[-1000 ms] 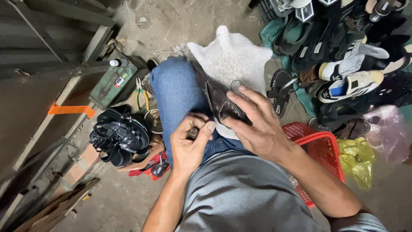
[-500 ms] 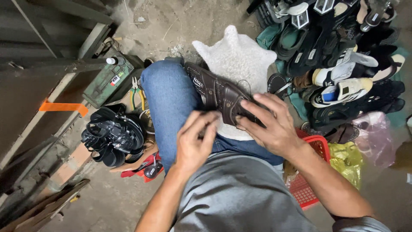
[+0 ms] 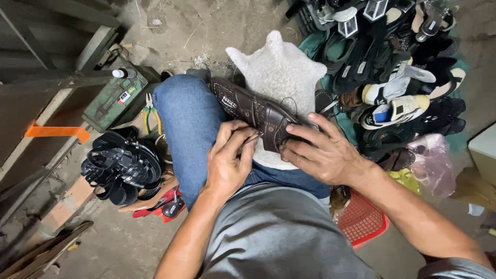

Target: Repairing a leather sandal by hand-stitching with a tool

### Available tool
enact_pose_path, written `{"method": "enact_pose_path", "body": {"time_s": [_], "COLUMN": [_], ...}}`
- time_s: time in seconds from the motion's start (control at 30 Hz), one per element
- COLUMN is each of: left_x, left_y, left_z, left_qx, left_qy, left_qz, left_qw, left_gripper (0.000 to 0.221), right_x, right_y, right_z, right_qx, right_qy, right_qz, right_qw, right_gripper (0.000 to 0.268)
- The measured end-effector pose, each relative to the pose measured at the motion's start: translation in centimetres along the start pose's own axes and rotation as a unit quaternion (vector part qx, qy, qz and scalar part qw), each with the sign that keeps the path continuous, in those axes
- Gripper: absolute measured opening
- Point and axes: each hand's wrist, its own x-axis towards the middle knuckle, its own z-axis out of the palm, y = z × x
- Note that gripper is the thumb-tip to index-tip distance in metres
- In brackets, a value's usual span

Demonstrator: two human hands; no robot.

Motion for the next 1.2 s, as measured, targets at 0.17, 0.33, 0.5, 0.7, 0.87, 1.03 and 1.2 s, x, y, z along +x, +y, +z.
{"method": "enact_pose_path", "body": {"time_s": [0.17, 0.33, 0.5, 0.7, 0.87, 1.03, 1.2], "left_x": [-0.6, -1.2, -2.8, -2.2, -2.3, -1.6, -3.3], "left_y": [0.3, -0.1, -3.6, -2.9, -3.1, 0.0, 0.2], "left_z": [-0.2, 0.4, 2.2, 1.8, 0.9, -3.1, -5.9], "left_qx": [-0.077, -0.123, -0.223, -0.418, -0.426, -0.228, -0.109], "left_qy": [-0.039, -0.056, -0.089, -0.104, -0.097, -0.126, 0.043], "left_qz": [-0.057, -0.098, -0.189, -0.279, -0.326, -0.285, -0.224], "left_qw": [0.995, 0.986, 0.952, 0.858, 0.839, 0.923, 0.967], "left_gripper": [0.014, 0.019, 0.031, 0.027, 0.029, 0.034, 0.024], "right_x": [0.0, 0.4, 1.6, 2.6, 2.9, 3.6, 6.1], "right_y": [0.0, -0.1, -0.2, 0.3, 0.3, -1.9, -5.4], "right_z": [-0.2, -0.9, -2.0, -1.6, -0.2, 0.6, -0.5], "right_qx": [0.021, 0.037, 0.050, 0.019, 0.011, 0.086, 0.158], "right_qy": [-0.018, -0.044, -0.158, -0.188, -0.236, -0.227, -0.093], "right_qz": [-0.006, -0.005, 0.041, 0.013, -0.015, -0.020, -0.013], "right_qw": [1.000, 0.998, 0.985, 0.982, 0.971, 0.970, 0.983], "right_gripper": [0.015, 0.013, 0.009, 0.005, 0.012, 0.013, 0.021]}}
